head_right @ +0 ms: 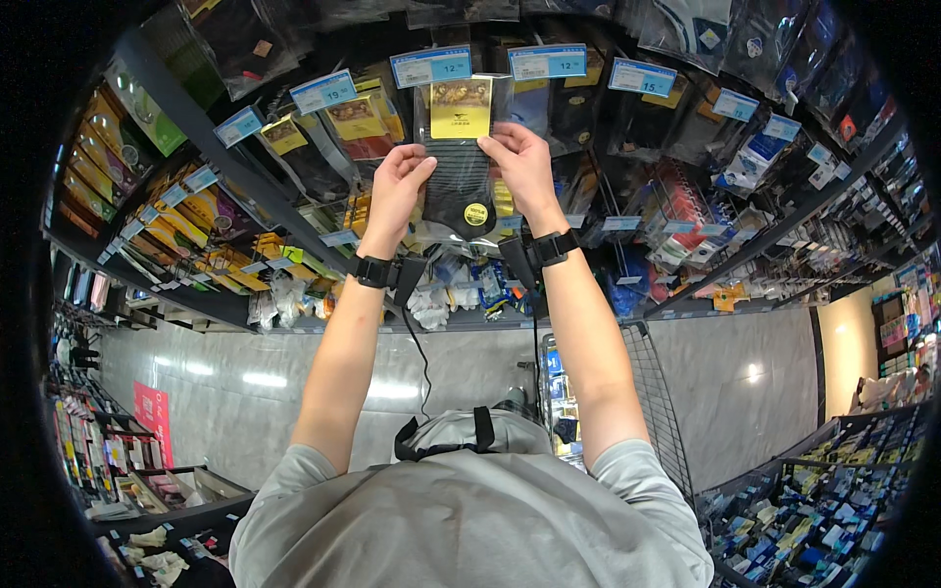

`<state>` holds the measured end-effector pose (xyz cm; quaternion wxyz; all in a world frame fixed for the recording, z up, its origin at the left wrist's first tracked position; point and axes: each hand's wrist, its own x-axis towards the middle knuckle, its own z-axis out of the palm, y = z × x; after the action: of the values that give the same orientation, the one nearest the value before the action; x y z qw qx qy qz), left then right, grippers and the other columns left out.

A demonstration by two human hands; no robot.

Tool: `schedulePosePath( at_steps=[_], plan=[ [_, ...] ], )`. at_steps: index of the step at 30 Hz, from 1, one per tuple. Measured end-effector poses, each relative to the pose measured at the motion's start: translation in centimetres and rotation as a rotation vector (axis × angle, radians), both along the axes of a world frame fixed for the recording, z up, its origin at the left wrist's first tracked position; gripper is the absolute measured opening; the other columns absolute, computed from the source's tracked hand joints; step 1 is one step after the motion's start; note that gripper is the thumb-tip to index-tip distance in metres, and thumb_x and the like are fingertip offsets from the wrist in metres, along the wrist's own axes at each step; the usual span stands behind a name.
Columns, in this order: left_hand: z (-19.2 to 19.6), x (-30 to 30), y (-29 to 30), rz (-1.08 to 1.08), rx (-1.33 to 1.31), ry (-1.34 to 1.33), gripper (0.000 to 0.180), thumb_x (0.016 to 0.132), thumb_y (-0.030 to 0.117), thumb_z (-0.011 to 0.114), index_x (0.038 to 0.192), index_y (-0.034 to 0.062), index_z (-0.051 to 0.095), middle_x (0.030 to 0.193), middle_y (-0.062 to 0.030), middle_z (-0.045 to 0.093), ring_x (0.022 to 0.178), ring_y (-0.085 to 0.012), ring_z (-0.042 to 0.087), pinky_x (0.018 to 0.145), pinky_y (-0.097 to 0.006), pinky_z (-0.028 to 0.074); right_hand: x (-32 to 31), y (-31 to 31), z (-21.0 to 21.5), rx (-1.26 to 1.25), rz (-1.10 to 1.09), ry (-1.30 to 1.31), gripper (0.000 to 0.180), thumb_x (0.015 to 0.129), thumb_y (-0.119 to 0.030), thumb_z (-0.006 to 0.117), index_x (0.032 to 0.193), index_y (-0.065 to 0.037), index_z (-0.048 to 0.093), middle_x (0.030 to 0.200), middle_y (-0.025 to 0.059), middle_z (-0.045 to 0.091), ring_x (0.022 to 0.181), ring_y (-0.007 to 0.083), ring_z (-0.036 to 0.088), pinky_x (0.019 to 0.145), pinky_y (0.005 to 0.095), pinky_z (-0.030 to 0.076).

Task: The person is examining and selecting different pairs of socks from a shelf and placing them in a shopping cart.

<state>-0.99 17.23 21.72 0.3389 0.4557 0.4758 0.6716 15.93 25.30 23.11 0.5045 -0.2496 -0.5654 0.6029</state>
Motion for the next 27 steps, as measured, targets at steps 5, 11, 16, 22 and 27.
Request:
schedulePosePath(
  at_steps=[5,11,16,22,27],
  plan=[
    [-0.2,-0.6,-0.1,0.002,-0.03,0.014,0.022,0.088,0.009,0.062,0.106,0.0023,0.052,0.093,-0.0023,0.062,0.083,-0.008,0.057,0.07,-0.021,0.046,-0.4,0.3,0.3,0.11,0.008,-0.054,0.031,0.085,-0.013,0.066,0.109,0.004,0.058,0.09,0.0057,0.067,0.072,0.0063,0.058,0.055,0.0204,0.044],
    [-1.2,-0.8,-0.6,-0.015,-0.075,-0.066,0.021,0.088,0.01,0.063,0.104,0.0036,0.051,0.09,-0.0006,0.061,0.08,-0.0074,0.057,0.065,-0.021,0.045,-0.9,0.0,-0.3,0.233,-0.04,-0.123,0.035,0.084,-0.013,0.067,0.111,0.007,0.057,0.091,0.0074,0.067,0.076,0.0082,0.06,0.06,0.0216,0.046],
    [-1.3,-0.7,-1.1,-0.063,-0.087,-0.065,0.034,0.087,0.013,0.064,0.117,0.0037,0.049,0.097,-0.0025,0.063,0.083,-0.0078,0.057,0.068,-0.022,0.045,-1.0,-0.3,-1.1,0.207,-0.048,-0.019,0.039,0.084,-0.011,0.067,0.115,0.007,0.053,0.099,0.0097,0.066,0.088,0.0113,0.061,0.077,0.0247,0.048],
    [-3.4,0.2,-4.4,-0.021,-0.15,0.229,0.094,0.079,0.029,0.074,0.147,0.003,0.014,0.148,-0.025,0.021,0.139,-0.0306,0.019,0.108,-0.043,0.024,0.9,-3.1,-5.3,0.128,-0.185,-0.14,0.074,0.081,-0.008,0.066,0.141,0.006,0.024,0.146,0.0246,0.028,0.137,0.0306,0.028,0.109,0.0373,0.026],
    [-11.0,1.5,-9.4,-0.347,-0.269,0.005,0.083,0.083,0.011,0.068,0.147,0.0085,0.016,0.138,-0.0264,0.039,0.116,-0.0235,0.051,0.095,-0.033,0.042,2.9,-10.8,-12.8,-0.117,-0.12,-0.187,0.04,0.081,-0.004,0.065,0.119,0.003,0.054,0.116,0.0134,0.06,0.106,0.0195,0.057,0.092,0.0309,0.044]
  ],
)
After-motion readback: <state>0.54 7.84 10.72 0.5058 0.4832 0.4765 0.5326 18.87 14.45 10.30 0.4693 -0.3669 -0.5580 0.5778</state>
